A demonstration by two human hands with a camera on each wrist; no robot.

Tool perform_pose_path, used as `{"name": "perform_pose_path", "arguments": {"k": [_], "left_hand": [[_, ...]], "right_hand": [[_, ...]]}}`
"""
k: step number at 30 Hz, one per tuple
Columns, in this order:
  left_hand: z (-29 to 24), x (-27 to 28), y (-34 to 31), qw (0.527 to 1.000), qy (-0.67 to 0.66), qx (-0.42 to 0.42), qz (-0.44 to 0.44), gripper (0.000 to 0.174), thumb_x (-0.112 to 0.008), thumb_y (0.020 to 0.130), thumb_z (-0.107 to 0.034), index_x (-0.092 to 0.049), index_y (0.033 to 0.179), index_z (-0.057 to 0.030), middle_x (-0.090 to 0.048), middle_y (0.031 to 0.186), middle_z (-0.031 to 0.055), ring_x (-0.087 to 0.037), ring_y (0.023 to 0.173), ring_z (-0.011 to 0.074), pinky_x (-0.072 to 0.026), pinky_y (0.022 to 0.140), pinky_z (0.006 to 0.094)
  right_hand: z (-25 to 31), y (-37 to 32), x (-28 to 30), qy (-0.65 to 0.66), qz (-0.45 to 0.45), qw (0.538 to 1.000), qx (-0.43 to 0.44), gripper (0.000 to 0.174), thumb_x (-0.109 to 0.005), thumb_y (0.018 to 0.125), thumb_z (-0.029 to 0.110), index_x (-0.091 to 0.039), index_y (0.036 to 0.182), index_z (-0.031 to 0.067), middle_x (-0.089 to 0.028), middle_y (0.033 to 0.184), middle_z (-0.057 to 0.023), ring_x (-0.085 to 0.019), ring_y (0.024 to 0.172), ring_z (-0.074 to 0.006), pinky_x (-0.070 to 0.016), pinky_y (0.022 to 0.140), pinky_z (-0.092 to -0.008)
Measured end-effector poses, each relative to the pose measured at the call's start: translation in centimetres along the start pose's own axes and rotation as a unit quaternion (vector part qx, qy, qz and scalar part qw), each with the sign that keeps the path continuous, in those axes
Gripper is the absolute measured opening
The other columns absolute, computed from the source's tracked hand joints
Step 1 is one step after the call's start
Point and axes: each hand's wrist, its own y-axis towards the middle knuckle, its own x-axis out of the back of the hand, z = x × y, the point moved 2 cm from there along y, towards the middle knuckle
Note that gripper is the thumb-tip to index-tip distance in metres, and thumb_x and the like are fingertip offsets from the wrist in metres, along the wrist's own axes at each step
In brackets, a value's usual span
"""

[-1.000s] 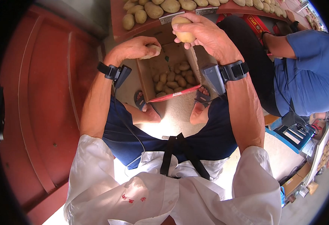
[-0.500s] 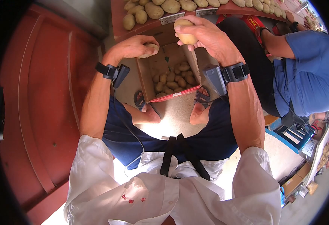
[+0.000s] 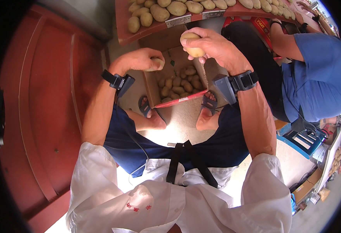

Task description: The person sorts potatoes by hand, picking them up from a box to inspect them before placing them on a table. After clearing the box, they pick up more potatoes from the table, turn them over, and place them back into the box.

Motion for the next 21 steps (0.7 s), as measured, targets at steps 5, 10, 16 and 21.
{"name": "perform_pose_path", "arguments": {"k": [5, 10, 16, 21], "left_hand": [[1.1, -3.5, 1.1, 0.992, 0.010, 0.003, 0.128, 0.039, -0.069, 0.085, -0.024, -0.069, 0.119, -0.0057, -0.072, 0.106, 0.0107, -0.066, 0.100, 0.0240, -0.0510, 0.088, 0.0366], [1.9, -6.7, 1.4, 0.981, 0.025, -0.030, 0.191, 0.046, -0.074, 0.080, -0.023, -0.068, 0.122, -0.0049, -0.072, 0.112, 0.0133, -0.066, 0.106, 0.0283, -0.0511, 0.091, 0.0385], [0.6, -8.1, 0.6, 0.972, 0.046, -0.011, 0.228, 0.050, -0.075, 0.076, -0.014, -0.067, 0.125, -0.0065, -0.071, 0.117, 0.0146, -0.066, 0.109, 0.0317, -0.0512, 0.091, 0.0397], [2.2, -5.2, 1.8, 0.988, 0.150, 0.021, -0.033, 0.045, -0.070, 0.081, -0.008, -0.067, 0.126, -0.0080, -0.068, 0.119, 0.0183, -0.064, 0.115, 0.0389, -0.0515, 0.094, 0.0455]], "right_hand": [[-0.3, -0.4, -0.1, -0.006, 0.005, 1.000, -0.023, 0.032, -0.068, 0.098, 0.029, -0.064, 0.116, 0.0024, -0.065, 0.093, -0.0043, -0.062, 0.072, -0.0102, -0.0411, 0.053, -0.0223], [-1.1, -0.5, 0.1, -0.033, 0.031, 0.998, -0.048, 0.036, -0.069, 0.097, 0.031, -0.065, 0.120, 0.0031, -0.066, 0.090, -0.0026, -0.062, 0.071, -0.0100, -0.0397, 0.051, -0.0217], [-2.2, -0.4, 0.3, -0.054, 0.060, 0.994, -0.068, 0.035, -0.068, 0.098, 0.032, -0.063, 0.121, 0.0063, -0.065, 0.093, -0.0016, -0.062, 0.070, -0.0091, -0.0397, 0.050, -0.0205], [-2.3, 0.1, 0.3, -0.066, 0.067, 0.993, -0.074, 0.038, -0.067, 0.099, 0.029, -0.060, 0.126, 0.0038, -0.064, 0.097, -0.0025, -0.062, 0.072, -0.0101, -0.0401, 0.052, -0.0212]]}}
